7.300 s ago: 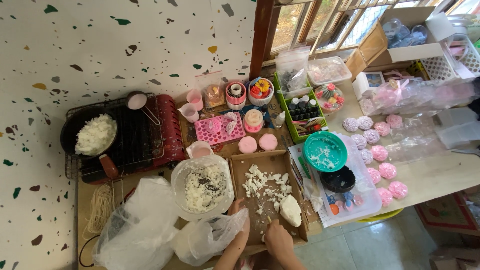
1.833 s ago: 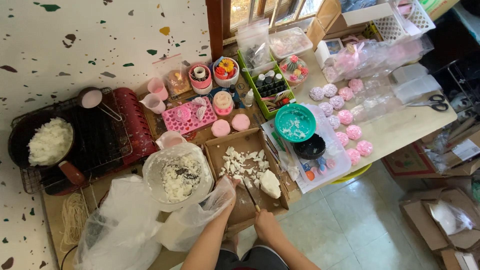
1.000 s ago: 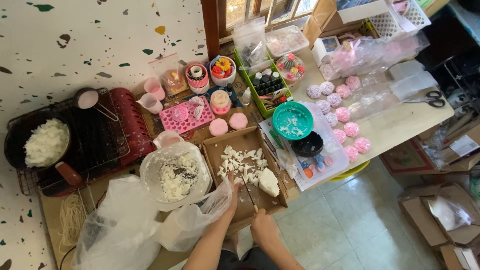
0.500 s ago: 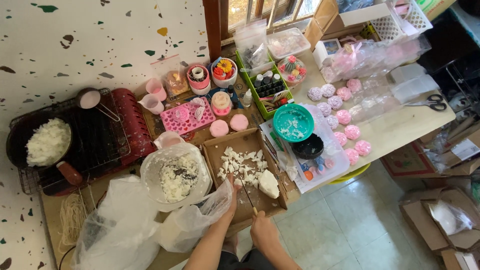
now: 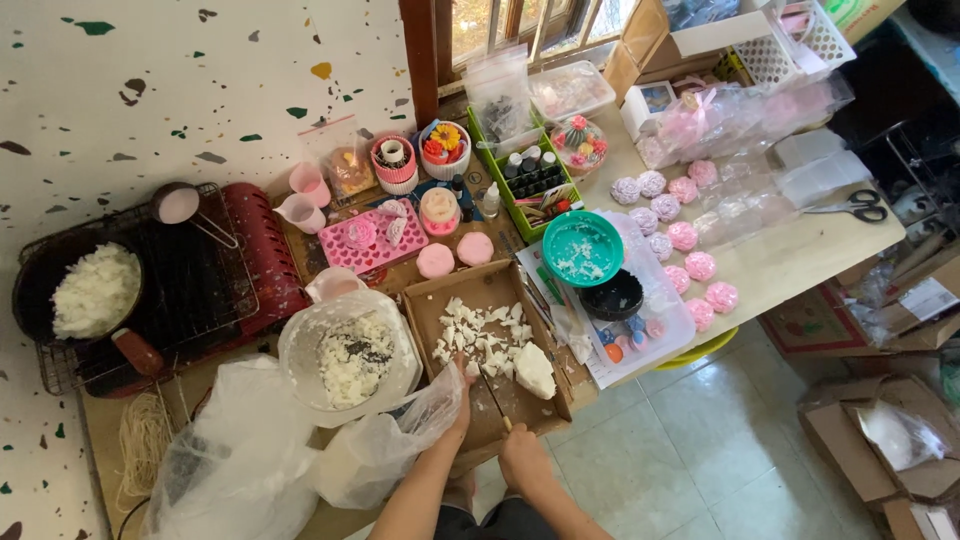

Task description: Mixing wax flakes in a bowl and cutting solid wax chunks with a knife for candle making.

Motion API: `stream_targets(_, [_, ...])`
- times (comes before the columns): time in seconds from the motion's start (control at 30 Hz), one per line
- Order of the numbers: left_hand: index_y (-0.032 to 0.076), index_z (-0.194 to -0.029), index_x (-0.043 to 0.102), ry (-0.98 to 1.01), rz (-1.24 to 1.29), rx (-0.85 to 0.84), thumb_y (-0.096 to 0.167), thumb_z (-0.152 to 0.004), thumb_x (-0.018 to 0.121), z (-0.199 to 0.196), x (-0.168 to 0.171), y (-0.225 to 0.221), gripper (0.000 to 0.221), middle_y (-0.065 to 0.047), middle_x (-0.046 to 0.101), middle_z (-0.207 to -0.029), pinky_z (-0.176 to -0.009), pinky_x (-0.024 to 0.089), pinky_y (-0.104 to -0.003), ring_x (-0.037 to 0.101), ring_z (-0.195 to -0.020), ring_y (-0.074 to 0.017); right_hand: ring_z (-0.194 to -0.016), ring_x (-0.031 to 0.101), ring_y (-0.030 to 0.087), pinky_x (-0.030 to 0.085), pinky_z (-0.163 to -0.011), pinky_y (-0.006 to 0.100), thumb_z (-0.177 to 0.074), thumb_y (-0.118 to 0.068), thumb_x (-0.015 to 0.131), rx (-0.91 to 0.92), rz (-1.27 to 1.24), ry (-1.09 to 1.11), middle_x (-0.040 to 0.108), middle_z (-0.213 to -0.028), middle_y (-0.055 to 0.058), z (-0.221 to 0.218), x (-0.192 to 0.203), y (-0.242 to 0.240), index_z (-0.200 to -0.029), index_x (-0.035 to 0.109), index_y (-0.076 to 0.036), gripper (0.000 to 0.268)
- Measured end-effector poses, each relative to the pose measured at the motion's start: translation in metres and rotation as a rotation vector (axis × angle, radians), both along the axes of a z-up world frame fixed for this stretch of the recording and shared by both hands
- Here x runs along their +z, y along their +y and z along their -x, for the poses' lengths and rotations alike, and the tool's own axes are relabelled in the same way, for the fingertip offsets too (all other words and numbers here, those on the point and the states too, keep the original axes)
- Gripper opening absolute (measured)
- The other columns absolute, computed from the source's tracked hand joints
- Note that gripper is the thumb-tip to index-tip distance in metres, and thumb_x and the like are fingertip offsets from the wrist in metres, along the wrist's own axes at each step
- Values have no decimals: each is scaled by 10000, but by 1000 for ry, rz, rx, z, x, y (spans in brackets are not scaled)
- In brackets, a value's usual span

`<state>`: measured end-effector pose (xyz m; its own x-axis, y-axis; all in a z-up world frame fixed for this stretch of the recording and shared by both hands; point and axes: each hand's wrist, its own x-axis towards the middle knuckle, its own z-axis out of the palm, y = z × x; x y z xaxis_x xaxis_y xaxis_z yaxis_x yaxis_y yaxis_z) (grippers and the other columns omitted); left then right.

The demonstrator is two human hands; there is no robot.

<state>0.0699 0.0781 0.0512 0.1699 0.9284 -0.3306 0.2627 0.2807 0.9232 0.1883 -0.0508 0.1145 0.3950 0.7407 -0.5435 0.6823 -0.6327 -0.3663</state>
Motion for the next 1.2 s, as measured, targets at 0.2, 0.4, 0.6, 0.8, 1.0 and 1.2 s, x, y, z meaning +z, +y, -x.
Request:
stream_targets(0.2, [135,-1493,503,213,-59,-98,306,-1096,393,7,27,0,446,-114,680,-1092,-890,526,-362,645,-959,-222,-867,688,515,538,-768,618,-1028,-346,485,-28,17,-10,710,-898,295,9,55,7,-1029,519,-17,331])
stream_targets(0.4, [168,-1552,425,123,-95,-79,257,-1053,404,6,-19,-2,507,-106,652,-1124,-889,529,-376,631,-954,-243,-860,703,494,547,-764,610,-1024,-336,488,30,22,-16,720,-882,283,8,44,6,-1027,520,-14,324])
stream_targets(0.6, [87,-1589,412,279,-567,-131,180,-1109,408,14,14,-1,489,-248,538,-1491,-1053,410,-453,545,-1270,-378,-971,698,488,564,-820,576,-981,-171,484,58,105,-13,710,-1035,306,11,16,9,-1046,558,10,206])
stream_targets(0.8, [166,-1541,418,81,11,-33,265,-1069,358,16,64,-3,486,-104,603,-1427,-1054,469,-400,652,-1179,-262,-934,698,497,560,-801,580,-992,-242,502,105,39,0,701,-981,304,4,42,7,-1049,528,14,263])
stream_targets(1.0, [119,-1531,440,136,-176,18,213,-1086,407,21,4,-21,456,-166,575,-1423,-1097,387,-429,552,-1265,-339,-804,660,534,519,-717,630,-1009,-342,498,-19,-161,17,685,-827,310,-4,36,-5,-954,537,1,349])
stream_targets(1.2, [66,-1493,435,87,-432,-10,176,-1004,504,46,52,-29,506,-213,534,-1466,-1093,366,-452,518,-1315,-404,-818,678,512,525,-731,622,-1022,-362,479,12,-105,-20,706,-841,297,-4,33,-12,-985,528,-17,350])
